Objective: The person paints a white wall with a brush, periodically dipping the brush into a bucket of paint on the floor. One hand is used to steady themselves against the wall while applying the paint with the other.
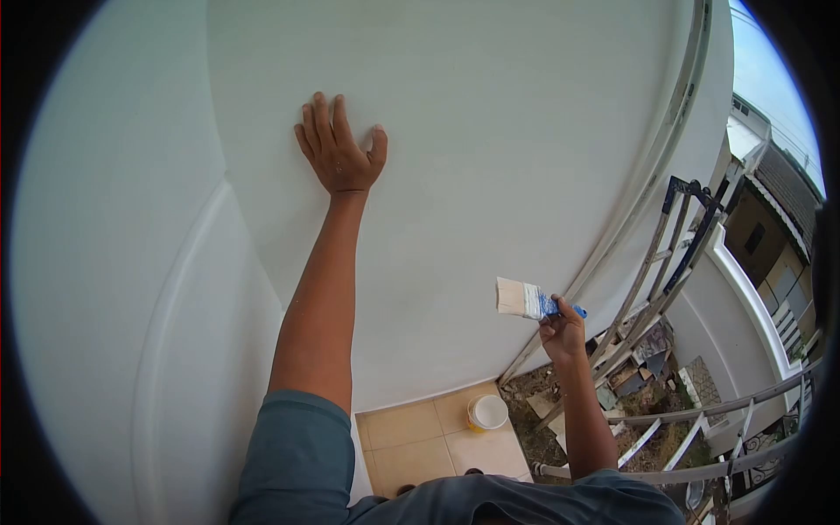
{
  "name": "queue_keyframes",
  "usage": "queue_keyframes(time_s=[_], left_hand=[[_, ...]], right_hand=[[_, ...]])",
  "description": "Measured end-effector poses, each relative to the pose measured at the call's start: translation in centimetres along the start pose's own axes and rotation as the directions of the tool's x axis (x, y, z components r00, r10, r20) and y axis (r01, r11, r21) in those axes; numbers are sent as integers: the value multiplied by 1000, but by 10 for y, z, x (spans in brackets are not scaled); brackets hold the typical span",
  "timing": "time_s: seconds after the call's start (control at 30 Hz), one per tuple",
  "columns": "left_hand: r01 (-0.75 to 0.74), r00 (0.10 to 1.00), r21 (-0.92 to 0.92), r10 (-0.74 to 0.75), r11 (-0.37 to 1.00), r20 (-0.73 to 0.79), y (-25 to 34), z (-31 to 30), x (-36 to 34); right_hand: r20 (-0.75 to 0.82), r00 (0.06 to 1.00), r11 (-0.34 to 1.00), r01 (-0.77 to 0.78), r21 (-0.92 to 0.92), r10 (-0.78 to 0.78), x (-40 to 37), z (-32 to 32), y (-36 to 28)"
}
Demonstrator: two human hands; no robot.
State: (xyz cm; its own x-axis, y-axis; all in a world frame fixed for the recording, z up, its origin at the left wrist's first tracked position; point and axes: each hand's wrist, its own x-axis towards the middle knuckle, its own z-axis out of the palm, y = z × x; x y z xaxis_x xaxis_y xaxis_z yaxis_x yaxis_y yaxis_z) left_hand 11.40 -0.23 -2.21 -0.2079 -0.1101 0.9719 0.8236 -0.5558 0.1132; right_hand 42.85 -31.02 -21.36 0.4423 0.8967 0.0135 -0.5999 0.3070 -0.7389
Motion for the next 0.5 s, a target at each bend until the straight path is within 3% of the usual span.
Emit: queue_keyframes(time_s=[0.07,0.17,0.2,0.3,0.4,0.5], left_hand=[[-97,994,31,98,995,-42,-4,3,0],[-295,951,175,307,939,-42,-19,12,-3],[-321,945,142,326,936,-11,-35,20,-5],[-401,915,152,401,903,34,-56,37,-10],[-425,905,181,424,887,46,-74,48,-12],[-411,911,234,409,881,57,-92,48,-11]], right_hand=[[-224,974,991,2,133,28,-25,-67,21],[-226,973,994,-15,110,39,-44,-137,17],[-353,934,990,3,142,48,-52,-126,10],[-417,907,988,3,154,62,-45,-180,8],[-510,860,984,-96,-147,7,-22,-260,28],[-607,795,880,-274,-388,-21,6,-345,80]])
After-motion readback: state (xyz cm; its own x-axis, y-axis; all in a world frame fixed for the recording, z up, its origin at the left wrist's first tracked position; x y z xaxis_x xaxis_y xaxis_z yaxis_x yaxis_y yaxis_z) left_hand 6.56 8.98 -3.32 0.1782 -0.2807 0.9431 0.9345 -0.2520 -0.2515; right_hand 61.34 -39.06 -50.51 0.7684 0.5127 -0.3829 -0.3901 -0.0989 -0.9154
